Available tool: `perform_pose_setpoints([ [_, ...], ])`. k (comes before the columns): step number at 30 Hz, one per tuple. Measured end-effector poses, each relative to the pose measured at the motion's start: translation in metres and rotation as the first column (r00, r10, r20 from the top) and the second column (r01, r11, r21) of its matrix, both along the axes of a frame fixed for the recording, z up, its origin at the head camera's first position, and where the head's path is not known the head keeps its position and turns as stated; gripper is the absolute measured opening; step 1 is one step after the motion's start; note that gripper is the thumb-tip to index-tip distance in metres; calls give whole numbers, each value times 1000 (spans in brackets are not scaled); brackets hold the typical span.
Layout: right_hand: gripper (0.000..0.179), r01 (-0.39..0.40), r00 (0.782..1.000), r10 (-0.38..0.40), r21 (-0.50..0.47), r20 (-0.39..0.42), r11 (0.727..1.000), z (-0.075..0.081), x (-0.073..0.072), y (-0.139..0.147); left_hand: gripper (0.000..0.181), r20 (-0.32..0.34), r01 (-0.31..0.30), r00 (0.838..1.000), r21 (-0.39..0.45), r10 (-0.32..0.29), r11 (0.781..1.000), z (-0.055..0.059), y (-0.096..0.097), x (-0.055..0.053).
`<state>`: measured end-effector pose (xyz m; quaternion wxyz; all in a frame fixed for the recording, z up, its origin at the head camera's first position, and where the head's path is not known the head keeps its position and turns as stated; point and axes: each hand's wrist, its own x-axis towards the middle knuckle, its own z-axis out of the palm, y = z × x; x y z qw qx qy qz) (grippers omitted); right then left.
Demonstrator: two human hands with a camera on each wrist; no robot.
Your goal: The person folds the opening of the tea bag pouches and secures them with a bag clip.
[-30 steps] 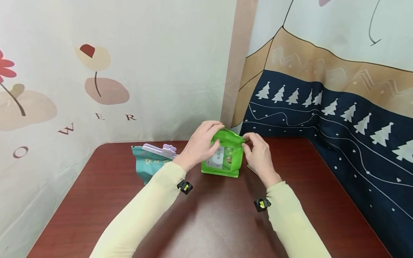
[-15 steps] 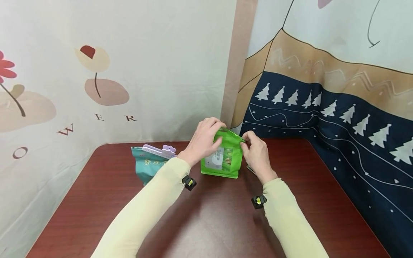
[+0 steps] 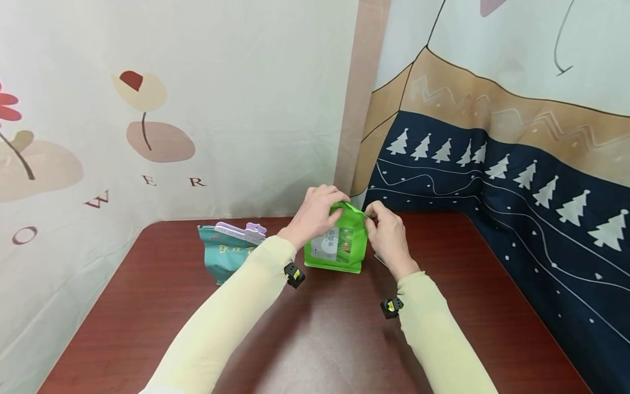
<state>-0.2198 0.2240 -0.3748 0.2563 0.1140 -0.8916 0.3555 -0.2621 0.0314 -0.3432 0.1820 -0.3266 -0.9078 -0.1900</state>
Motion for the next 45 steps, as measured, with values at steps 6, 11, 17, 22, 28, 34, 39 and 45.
perform_pose_setpoints([
  [6,13,-25,998,26,11,-52,1000,-2,0,1,21,48,-1,999,-14,2,1000,3,0,2],
  [11,15,-42,996,43,18,-72,999,-2,0,2,30,99,18,995,-22,-15,1000,6,-2,3],
  [17,16,-68,996,69,30,-54,997,-3,2,1,40,139,29,990,-16,-26,999,6,-4,3],
  [22,17,-101,993,103,35,-50,994,-2,3,1,33,145,33,989,4,-33,999,6,-3,2],
  [28,18,-115,993,116,52,-24,992,-2,5,2,26,136,24,990,15,-26,1000,5,-3,1],
  [34,20,-132,991,131,64,22,989,-3,6,3,23,143,9,990,15,-11,1000,5,-2,1],
  [39,19,-158,986,155,67,55,985,-2,7,3,21,137,5,991,6,-6,1000,4,-2,1],
  [45,19,-140,986,134,46,100,989,-1,7,2,20,123,0,992,-5,0,1000,4,-1,1],
])
